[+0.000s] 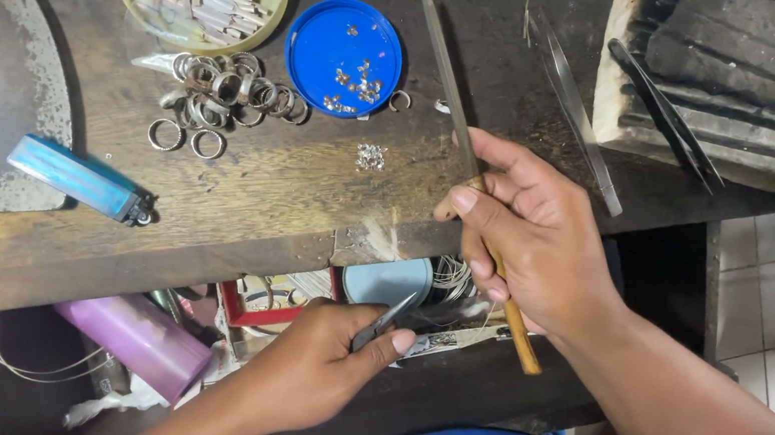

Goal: Filing small metal jewelry components at a workbench using a hand file

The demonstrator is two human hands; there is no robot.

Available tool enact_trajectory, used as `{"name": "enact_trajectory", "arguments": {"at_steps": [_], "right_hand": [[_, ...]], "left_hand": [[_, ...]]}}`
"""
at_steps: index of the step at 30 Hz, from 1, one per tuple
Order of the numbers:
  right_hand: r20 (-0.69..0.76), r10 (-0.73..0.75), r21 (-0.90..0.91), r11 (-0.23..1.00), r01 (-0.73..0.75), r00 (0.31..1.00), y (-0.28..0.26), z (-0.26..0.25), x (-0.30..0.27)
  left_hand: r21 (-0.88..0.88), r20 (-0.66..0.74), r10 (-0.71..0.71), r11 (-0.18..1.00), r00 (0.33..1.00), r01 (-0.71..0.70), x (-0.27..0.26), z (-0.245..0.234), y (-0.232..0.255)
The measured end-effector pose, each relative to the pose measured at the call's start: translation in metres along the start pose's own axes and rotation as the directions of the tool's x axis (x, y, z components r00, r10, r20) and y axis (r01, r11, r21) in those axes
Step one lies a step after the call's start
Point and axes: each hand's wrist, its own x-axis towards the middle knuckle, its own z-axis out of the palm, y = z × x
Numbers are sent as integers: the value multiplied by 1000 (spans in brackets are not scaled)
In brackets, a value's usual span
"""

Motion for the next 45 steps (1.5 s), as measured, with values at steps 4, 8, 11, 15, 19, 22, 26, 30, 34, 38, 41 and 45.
{"name": "enact_trajectory", "arguments": {"at_steps": [4,8,11,15,19,22,26,30,34,38,41,45], "right_hand": [[-6,30,-25,999,-30,1000,-6,2,0],[-30,72,-14,997,-72,997,-9,3,1],[-38,70,-38,997,-71,997,-11,5,2],[0,-42,-165,985,41,999,-13,7,5],[64,-184,-257,947,195,981,-9,14,15],[71,-259,-331,905,267,963,-10,23,23],[130,-287,-441,840,315,949,-11,31,29],[150,-325,-504,787,355,934,-9,33,31],[120,-296,-486,815,316,948,-11,30,25],[155,-394,-375,825,423,906,9,13,13],[157,-452,-246,843,478,878,27,5,7],[156,-455,-224,848,480,877,30,5,7]], "left_hand": [[-10,-5,-51,999,999,51,0,-1,1],[-15,0,-63,998,998,63,0,0,1],[-10,-2,-52,999,999,52,0,0,2],[6,-1,-28,1000,1000,28,-1,0,1],[-22,1,1,1000,1000,-1,-2,0,1],[26,5,-32,999,999,32,-2,-1,2],[29,-5,-26,999,1000,26,-3,-2,2],[32,-7,-2,999,1000,2,-3,-1,-1],[45,17,-76,996,997,75,-4,-2,4],[48,11,-58,997,998,58,-4,-1,4],[52,0,-50,997,999,50,-4,-1,5],[111,-34,5,994,999,-2,-5,2,2]]}}
